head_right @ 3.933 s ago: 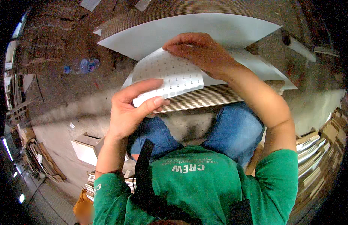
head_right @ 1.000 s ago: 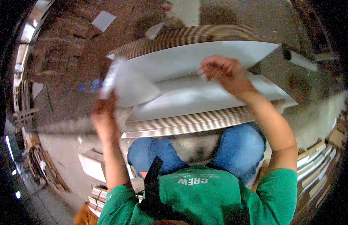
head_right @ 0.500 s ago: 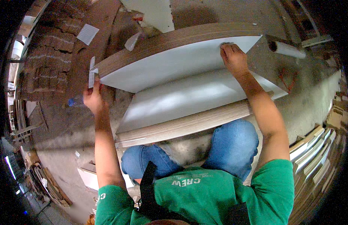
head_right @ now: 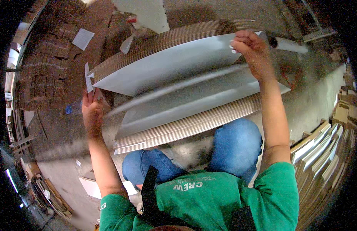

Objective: The person sits on the floor and applies small white labels to the edges of a stack of white panels. They peel each label from a roll and press it onto the panel edge, repeating this process for multiple panels in the stack.

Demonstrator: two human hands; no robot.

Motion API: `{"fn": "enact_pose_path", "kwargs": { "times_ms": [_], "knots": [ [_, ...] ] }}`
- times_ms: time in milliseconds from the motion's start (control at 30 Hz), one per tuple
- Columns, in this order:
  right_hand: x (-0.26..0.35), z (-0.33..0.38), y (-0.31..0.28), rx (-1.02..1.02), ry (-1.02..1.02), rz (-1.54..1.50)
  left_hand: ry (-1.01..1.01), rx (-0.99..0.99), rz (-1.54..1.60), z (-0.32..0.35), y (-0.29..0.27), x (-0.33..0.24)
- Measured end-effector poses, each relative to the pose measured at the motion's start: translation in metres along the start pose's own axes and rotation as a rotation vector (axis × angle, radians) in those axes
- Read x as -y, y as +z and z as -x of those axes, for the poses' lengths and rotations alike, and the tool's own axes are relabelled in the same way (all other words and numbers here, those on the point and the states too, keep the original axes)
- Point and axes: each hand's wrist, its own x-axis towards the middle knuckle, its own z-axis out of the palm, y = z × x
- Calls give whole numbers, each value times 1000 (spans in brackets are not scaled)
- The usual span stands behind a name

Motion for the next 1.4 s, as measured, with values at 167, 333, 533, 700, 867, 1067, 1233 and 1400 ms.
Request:
{"fn": "enact_pose_path", "kwargs": {
  "times_ms": [167,333,533,700,867,1067,1233,1400],
  "knots": [
    [-44,-15,12,-142,-168,611,-59,-293,16,-26,-5,10],
    [-88,-28,12,-320,-461,762,130,-361,-146,-31,-1,25],
    [-43,-19,-12,-324,-165,934,179,-254,-171,-19,-3,23],
    [-17,-10,-24,-96,-135,155,30,-88,-38,2,5,-5],
    [-37,-19,-15,-22,-177,423,-22,-169,-35,-7,7,-4],
    [-75,-34,12,-236,-515,730,75,-389,-154,-26,17,22],
    [-70,-29,-5,-382,-485,892,116,-403,-178,-28,15,29],
    [-35,-26,-29,-332,-139,516,119,-406,-114,-27,18,28]
  ]
}}
